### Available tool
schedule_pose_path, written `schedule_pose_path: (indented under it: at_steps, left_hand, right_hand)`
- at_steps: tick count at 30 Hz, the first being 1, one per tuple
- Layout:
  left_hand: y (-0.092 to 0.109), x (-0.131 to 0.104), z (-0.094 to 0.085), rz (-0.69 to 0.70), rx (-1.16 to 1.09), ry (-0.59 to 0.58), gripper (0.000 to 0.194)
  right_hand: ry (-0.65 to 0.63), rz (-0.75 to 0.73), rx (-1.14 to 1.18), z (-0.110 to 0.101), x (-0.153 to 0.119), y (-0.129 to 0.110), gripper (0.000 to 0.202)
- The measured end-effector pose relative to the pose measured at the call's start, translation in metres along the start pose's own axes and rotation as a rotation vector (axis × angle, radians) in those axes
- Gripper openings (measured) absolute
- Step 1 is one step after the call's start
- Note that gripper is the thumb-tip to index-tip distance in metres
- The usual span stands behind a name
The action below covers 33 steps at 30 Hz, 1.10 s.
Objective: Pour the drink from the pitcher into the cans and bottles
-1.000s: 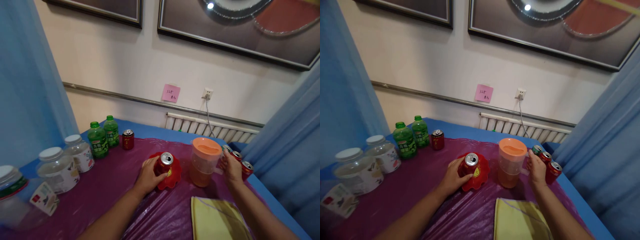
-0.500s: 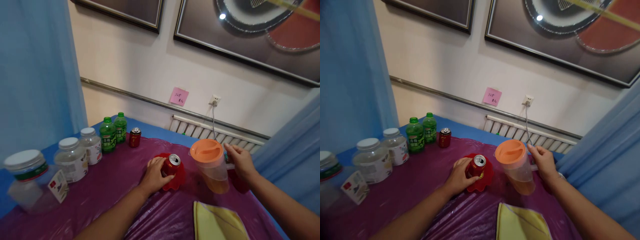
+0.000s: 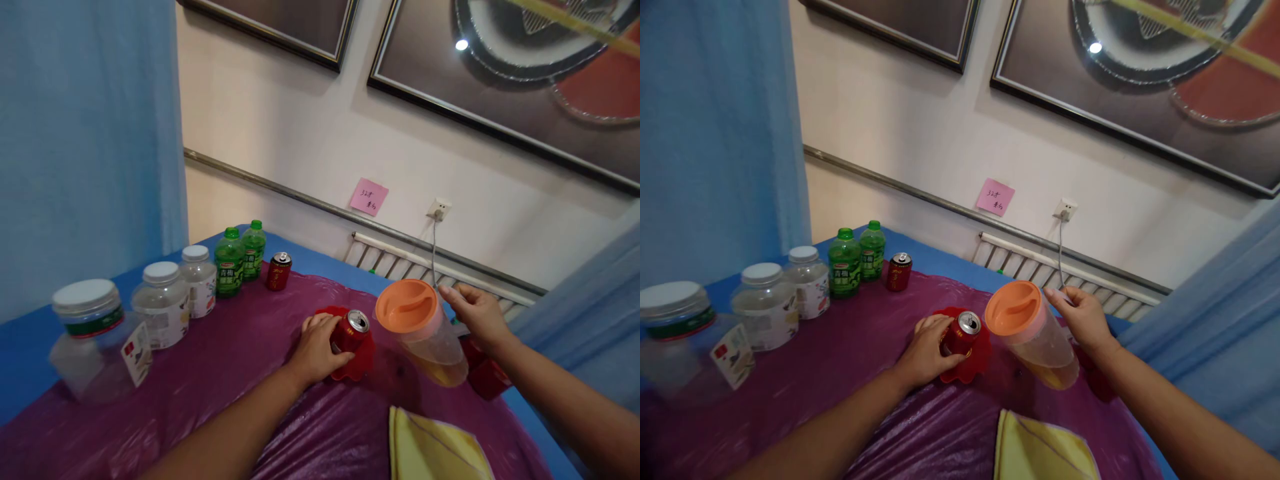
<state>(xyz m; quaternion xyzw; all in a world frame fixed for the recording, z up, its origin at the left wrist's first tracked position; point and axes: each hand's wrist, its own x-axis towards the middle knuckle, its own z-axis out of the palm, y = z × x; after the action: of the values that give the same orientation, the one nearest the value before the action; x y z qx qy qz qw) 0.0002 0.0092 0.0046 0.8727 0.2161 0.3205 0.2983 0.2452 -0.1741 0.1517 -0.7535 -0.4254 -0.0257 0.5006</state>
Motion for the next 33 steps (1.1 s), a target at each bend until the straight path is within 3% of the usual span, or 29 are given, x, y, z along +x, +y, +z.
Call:
schedule_pose_path:
  at_steps: [11, 33]
  left_hand:
    - [-0.002, -0.002, 0.001, -0.005, -0.005, -0.016, 0.061]
    - [0.000, -0.002, 0.000, -0.030, -0.027, -0.066, 0.061]
  right_hand:
    - [-0.033, -0.044, -0.102, 0.008, 0.002, -0.007, 0.059]
    - [-0.061, 0.004, -0.111, 0.011, 0.000, -0.010, 0.059]
